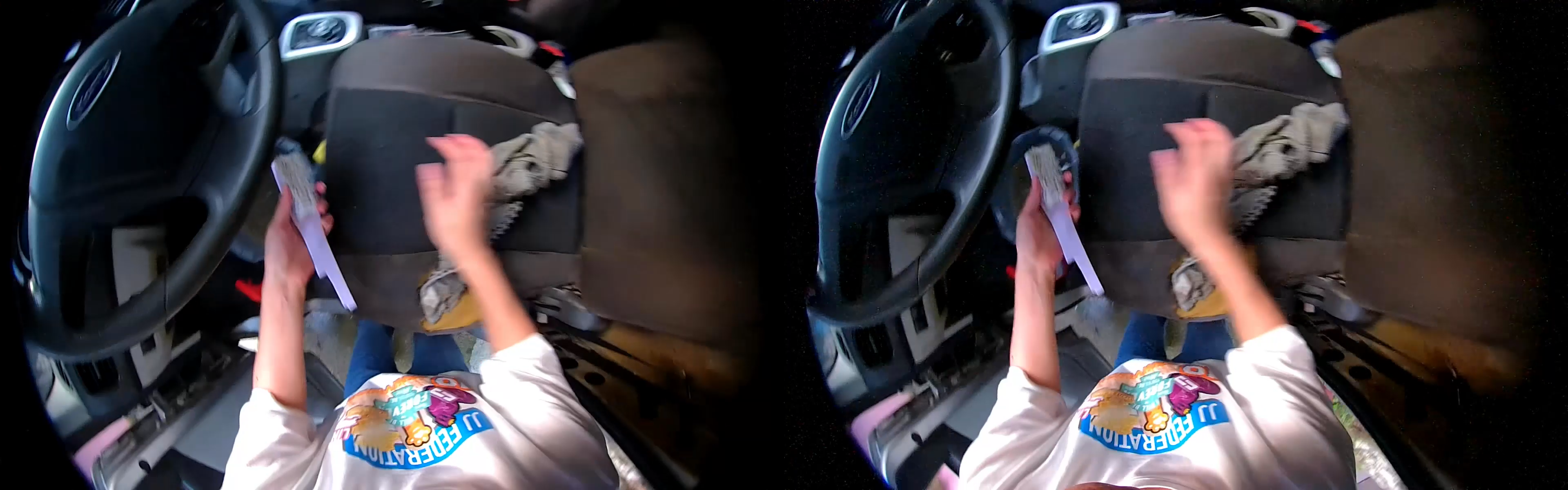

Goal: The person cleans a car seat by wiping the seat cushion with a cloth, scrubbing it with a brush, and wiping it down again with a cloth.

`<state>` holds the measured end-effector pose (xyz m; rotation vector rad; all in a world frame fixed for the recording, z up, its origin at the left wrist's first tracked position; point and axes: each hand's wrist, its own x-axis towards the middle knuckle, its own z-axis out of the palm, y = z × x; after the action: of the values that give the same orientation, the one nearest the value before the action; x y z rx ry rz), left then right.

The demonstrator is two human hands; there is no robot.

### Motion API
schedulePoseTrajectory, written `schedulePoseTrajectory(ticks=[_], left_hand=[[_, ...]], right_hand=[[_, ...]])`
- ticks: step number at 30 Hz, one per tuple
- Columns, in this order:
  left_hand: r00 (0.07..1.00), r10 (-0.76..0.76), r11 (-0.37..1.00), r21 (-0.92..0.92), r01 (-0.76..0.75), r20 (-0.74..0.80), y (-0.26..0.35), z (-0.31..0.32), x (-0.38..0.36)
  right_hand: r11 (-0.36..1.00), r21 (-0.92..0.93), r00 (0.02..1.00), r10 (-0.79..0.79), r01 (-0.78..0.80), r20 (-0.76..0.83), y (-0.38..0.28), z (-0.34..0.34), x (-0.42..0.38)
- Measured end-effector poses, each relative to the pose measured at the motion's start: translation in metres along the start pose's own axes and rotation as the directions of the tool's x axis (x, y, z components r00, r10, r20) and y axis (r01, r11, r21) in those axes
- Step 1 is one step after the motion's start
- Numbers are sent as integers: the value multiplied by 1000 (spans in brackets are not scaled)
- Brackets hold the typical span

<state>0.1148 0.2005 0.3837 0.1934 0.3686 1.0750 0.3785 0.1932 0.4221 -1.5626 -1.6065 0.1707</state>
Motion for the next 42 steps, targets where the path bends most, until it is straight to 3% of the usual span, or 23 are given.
schedulePoseTrajectory(ticks=[2, 5, 7, 10, 12, 14, 16, 17, 18, 19, 21, 22, 24, 26, 28, 29, 30, 31, 32, 34, 38, 40, 42], left_hand=[[828, 235, 878, 477, 43, -508, 39, -3, 3], [635, 238, 827, 497, 264, -735, 77, -125, 38], [651, 339, 342, 733, 588, -680, 84, -236, 81], [559, 717, -356, 470, 808, -417, 63, -277, 106], [483, 761, -361, 336, 870, -433, 53, -312, 107], [535, 743, -467, 260, 845, -402, 44, -344, 98], [733, 392, -758, 256, 600, -556, 58, -354, 87], [670, 514, -599, 335, 727, -535, 71, -363, 87], [666, 518, -598, 330, 731, -537, 88, -376, 82], [648, 583, -356, 562, 746, -490, 104, -385, 77], [670, 637, 25, 879, 477, -382, 122, -374, 65], [668, 643, 21, 880, 475, -375, 126, -362, 62], [630, 541, 506, 814, 286, -557, 134, -325, 49], [671, 432, 589, 752, 297, -603, 149, -291, 30], [810, 53, 805, 505, 311, -584, 159, -296, 16], [764, 189, 644, 665, 378, -617, 159, -302, 13], [708, 436, 222, 829, 514, -556, 159, -316, 10], [676, 629, -247, 727, 641, -383, 154, -324, 15], [690, 692, -469, 596, 652, -210, 144, -308, 25], [849, 528, -709, 548, 443, -2, 120, -216, 52], [848, 370, -693, 721, -19, 379, 33, -31, 110], [807, 210, -753, 618, -226, 552, -18, 42, 146], [853, 1, -867, 426, -260, 522, -65, 106, 180]], right_hand=[[967, -243, 997, 67, -73, -35, 61, -32, -13], [895, -429, 988, 74, -126, -135, 156, -56, -54], [874, -470, 989, 70, -126, -133, 176, -50, -69], [865, -481, 988, 93, -143, -125, 179, -52, -66], [865, -493, 992, 40, -95, -123, 190, -55, -68], [870, -481, 992, 57, -105, -113, 193, -55, -68], [884, -458, 990, 40, -97, -132, 193, -56, -68], [884, -457, 989, 45, -104, -138, 193, -55, -68], [886, -452, 990, 47, -104, -136, 193, -55, -68], [878, -467, 989, 48, -109, -140, 194, -55, -68], [878, -465, 988, 52, -115, -146, 195, -55, -68], [881, -458, 987, 50, -115, -151, 194, -54, -67], [873, -468, 986, 70, -135, -152, 192, -53, -68], [878, -455, 982, 80, -150, -171, 190, -50, -65], [865, -485, 983, 47, -128, -177, 190, -50, -67], [880, -451, 980, 68, -148, -188, 190, -49, -67], [863, -487, 980, 43, -134, -194, 189, -49, -68], [862, -491, 983, 40, -125, -179, 187, -49, -66], [872, -480, 985, 18, -99, -171, 187, -51, -65], [867, -469, 976, 77, -166, -203, 174, -51, -64], [865, -472, 985, 145, -172, -94, 164, -58, -60], [854, -489, 977, 214, -178, 19, 149, -82, -55], [847, -509, 988, 150, -149, -41, 152, -103, -68]])
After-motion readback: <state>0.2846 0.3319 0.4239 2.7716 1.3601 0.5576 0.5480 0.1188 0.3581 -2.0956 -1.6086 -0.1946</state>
